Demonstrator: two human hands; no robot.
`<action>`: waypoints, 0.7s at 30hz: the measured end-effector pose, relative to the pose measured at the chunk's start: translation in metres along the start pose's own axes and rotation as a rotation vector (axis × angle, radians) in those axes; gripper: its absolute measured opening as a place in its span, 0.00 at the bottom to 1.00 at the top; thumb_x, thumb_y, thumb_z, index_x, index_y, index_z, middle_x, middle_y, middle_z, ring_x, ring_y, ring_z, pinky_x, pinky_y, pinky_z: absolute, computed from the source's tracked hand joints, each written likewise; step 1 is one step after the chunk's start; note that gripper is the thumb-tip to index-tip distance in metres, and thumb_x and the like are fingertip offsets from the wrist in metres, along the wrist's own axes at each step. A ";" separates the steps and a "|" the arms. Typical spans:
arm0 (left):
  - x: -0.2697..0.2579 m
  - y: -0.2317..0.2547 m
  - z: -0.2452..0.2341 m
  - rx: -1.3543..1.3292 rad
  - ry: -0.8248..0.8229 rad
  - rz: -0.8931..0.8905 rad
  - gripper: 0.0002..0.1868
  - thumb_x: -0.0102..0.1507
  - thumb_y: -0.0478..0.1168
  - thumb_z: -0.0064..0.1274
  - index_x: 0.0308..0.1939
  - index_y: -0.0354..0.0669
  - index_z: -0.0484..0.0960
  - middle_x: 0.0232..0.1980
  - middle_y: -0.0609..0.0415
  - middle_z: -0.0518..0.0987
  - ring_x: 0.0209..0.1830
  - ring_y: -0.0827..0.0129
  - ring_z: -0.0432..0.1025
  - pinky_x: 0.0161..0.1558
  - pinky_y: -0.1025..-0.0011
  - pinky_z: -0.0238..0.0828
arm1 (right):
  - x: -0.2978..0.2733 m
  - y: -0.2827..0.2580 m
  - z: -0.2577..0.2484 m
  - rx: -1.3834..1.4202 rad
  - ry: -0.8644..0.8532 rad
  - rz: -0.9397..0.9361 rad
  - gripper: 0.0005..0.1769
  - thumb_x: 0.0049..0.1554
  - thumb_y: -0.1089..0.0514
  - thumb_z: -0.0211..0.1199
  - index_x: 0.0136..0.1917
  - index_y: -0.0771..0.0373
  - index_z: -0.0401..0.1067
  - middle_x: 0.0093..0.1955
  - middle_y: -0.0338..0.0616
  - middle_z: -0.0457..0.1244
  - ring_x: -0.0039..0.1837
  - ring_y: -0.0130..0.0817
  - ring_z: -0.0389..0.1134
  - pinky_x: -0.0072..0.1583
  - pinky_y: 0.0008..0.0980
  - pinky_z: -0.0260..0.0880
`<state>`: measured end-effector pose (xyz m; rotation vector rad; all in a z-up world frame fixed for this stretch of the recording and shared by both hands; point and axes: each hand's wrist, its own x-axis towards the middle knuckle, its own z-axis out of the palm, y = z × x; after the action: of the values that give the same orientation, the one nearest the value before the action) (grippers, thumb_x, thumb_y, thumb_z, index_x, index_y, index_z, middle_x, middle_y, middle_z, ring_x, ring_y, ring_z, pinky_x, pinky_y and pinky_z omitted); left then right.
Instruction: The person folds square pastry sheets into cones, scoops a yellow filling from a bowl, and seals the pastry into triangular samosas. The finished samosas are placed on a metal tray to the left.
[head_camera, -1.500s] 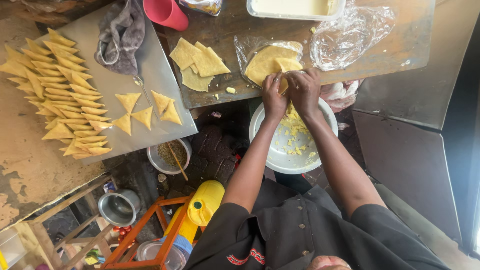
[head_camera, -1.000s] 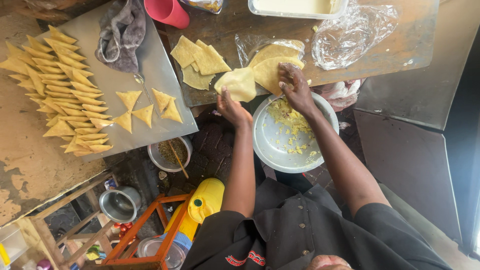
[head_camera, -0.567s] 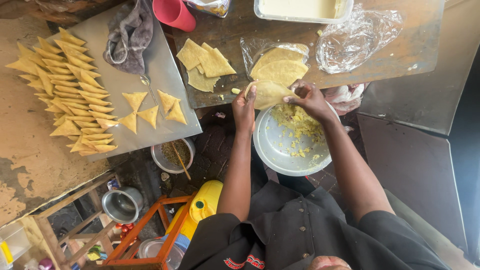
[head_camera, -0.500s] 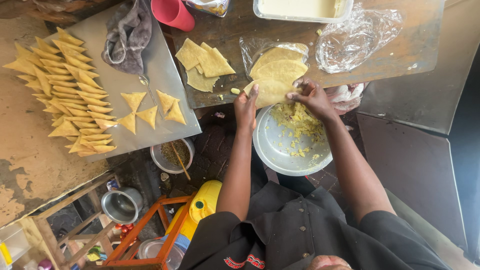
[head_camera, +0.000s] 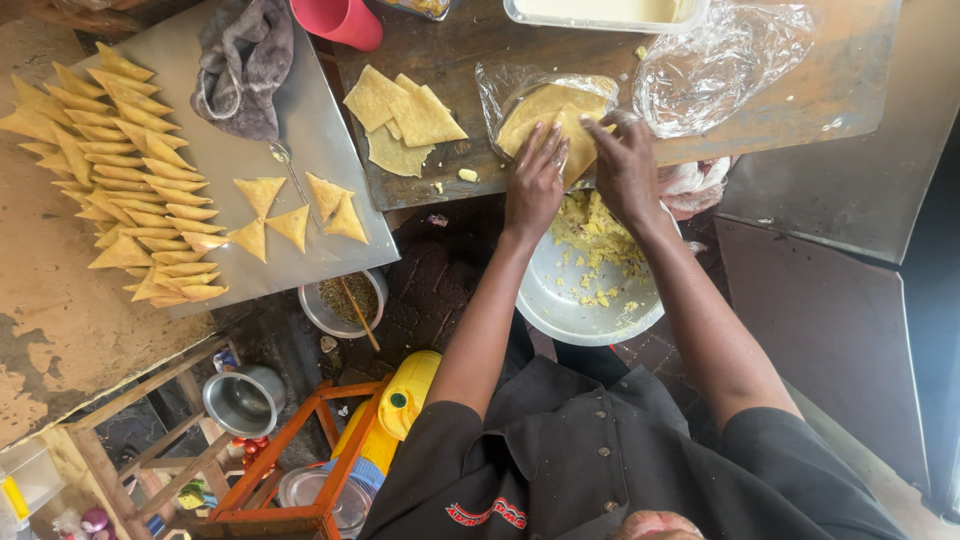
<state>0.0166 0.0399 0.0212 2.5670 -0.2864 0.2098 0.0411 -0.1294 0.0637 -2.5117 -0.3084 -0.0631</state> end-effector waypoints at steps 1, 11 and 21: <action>-0.002 -0.002 0.003 0.011 -0.015 0.007 0.23 0.66 0.24 0.49 0.62 0.49 0.81 0.76 0.60 0.68 0.82 0.62 0.53 0.78 0.61 0.54 | 0.001 -0.003 -0.003 -0.033 -0.050 -0.035 0.23 0.65 0.67 0.56 0.71 0.52 0.74 0.65 0.50 0.62 0.62 0.43 0.62 0.63 0.39 0.69; -0.009 -0.012 -0.002 0.044 -0.125 0.035 0.18 0.70 0.36 0.49 0.65 0.44 0.79 0.79 0.57 0.64 0.83 0.61 0.51 0.83 0.56 0.47 | 0.027 -0.009 -0.015 -0.137 -0.240 -0.164 0.28 0.62 0.68 0.56 0.75 0.55 0.72 0.59 0.52 0.62 0.58 0.44 0.60 0.59 0.41 0.66; -0.009 -0.006 -0.015 0.052 -0.188 0.030 0.29 0.74 0.54 0.43 0.74 0.42 0.67 0.82 0.54 0.58 0.85 0.57 0.47 0.83 0.53 0.45 | 0.150 0.067 0.013 -0.054 0.270 -0.266 0.05 0.64 0.68 0.60 0.52 0.71 0.75 0.47 0.55 0.67 0.48 0.50 0.69 0.48 0.47 0.69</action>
<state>0.0079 0.0537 0.0287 2.6394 -0.3934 -0.0140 0.2018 -0.1441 0.0324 -2.4609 -0.5308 -0.5177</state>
